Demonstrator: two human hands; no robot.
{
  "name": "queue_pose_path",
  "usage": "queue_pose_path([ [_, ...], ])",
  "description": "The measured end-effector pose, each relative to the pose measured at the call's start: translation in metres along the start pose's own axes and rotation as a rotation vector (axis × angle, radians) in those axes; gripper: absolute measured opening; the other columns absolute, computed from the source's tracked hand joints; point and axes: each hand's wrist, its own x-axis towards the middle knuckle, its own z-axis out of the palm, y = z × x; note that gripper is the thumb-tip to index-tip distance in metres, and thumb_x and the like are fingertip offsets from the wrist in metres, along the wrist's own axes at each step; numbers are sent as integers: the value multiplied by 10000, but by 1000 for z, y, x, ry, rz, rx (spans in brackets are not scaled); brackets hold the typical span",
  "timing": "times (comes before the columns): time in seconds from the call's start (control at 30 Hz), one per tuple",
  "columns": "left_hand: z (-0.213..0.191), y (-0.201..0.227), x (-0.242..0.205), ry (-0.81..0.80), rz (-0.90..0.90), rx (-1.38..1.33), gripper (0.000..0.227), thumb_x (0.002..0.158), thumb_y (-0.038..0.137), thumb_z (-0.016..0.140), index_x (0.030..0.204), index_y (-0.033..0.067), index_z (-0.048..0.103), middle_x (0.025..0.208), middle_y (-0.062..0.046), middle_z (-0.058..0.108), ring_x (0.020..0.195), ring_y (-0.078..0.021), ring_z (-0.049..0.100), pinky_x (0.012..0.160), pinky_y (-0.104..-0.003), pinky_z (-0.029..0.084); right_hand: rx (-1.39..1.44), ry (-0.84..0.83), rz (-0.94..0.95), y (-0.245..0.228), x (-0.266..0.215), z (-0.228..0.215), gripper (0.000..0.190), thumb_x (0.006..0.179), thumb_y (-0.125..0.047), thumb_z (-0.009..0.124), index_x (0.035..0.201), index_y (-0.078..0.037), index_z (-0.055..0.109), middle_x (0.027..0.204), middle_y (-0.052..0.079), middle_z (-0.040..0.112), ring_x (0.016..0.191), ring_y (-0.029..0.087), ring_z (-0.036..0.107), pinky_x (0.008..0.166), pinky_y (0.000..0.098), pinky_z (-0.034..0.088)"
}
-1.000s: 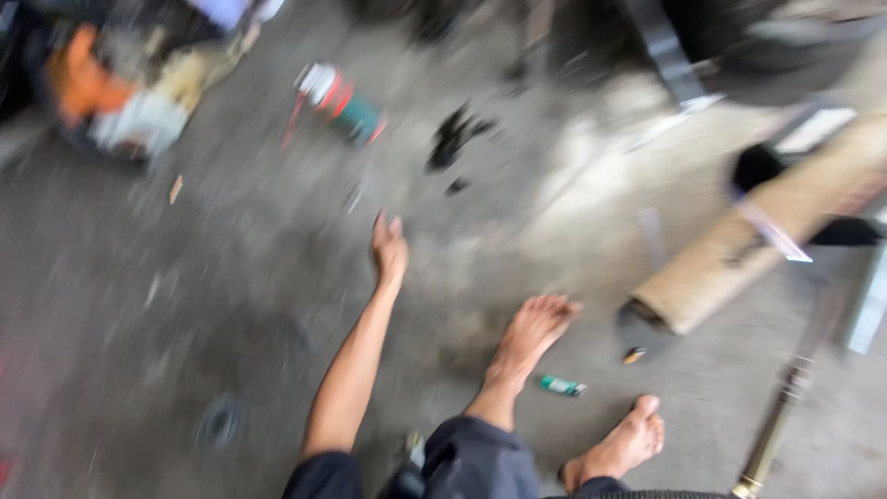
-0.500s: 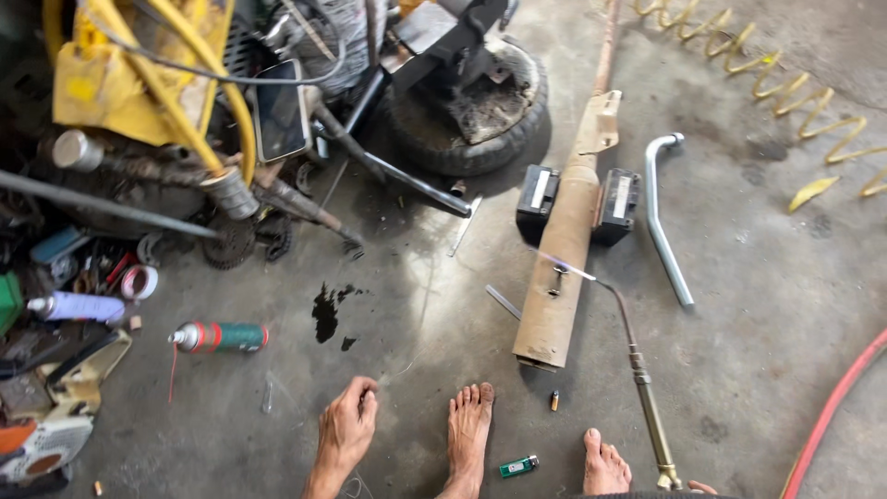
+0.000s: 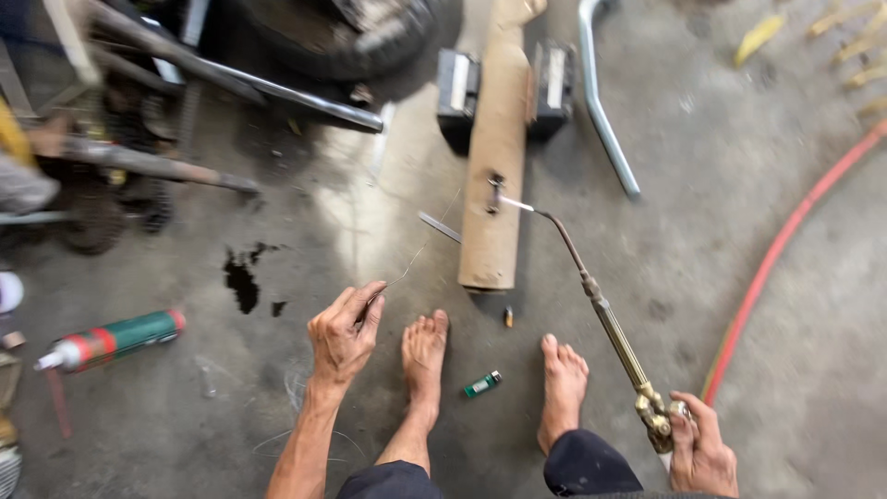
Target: The person sits on the floor and uses a blowtorch to heat a metal pipe. They feed a thin metal wire into the flame, melting it into a hole in the pipe to perform a weld.
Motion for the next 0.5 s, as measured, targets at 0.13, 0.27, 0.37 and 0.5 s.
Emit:
queue_pose_path([
  [0.13, 43, -29, 6, -141, 108, -52, 210, 1029, 259, 638, 1205, 263, 752, 795, 93, 672, 505, -53, 479, 425, -234, 376, 280, -4, 159, 38, -30, -66, 477, 1035, -480, 454, 1438, -260, 584, 983, 16, 801, 829, 279, 771, 751, 401, 559],
  [0.27, 60, -53, 10, -218, 96, -67, 211, 1053, 303, 582, 1201, 273, 730, 825, 98, 660, 534, -58, 514, 436, -233, 407, 265, 27, 150, 15, -28, -71, 450, 1053, -441, 473, 1430, -232, 600, 811, 70, 728, 597, 290, 666, 608, 426, 504],
  [0.37, 72, -75, 13, -256, 11, 55, 250, 1085, 318, 514, 1204, 240, 719, 942, 67, 725, 492, -50, 501, 399, -208, 393, 285, 50, 154, 2, -26, -69, 426, 1073, -401, 500, 1430, -192, 600, 839, 91, 731, 644, 281, 694, 631, 408, 529],
  [0.5, 71, -71, 27, -257, 12, 224, 176, 1070, 293, 589, 1175, 251, 724, 778, 40, 631, 513, -145, 553, 406, -299, 395, 275, 32, 120, 1, -34, -66, 435, 1066, -406, 494, 1427, -183, 589, 939, 55, 774, 736, 251, 728, 703, 381, 545],
])
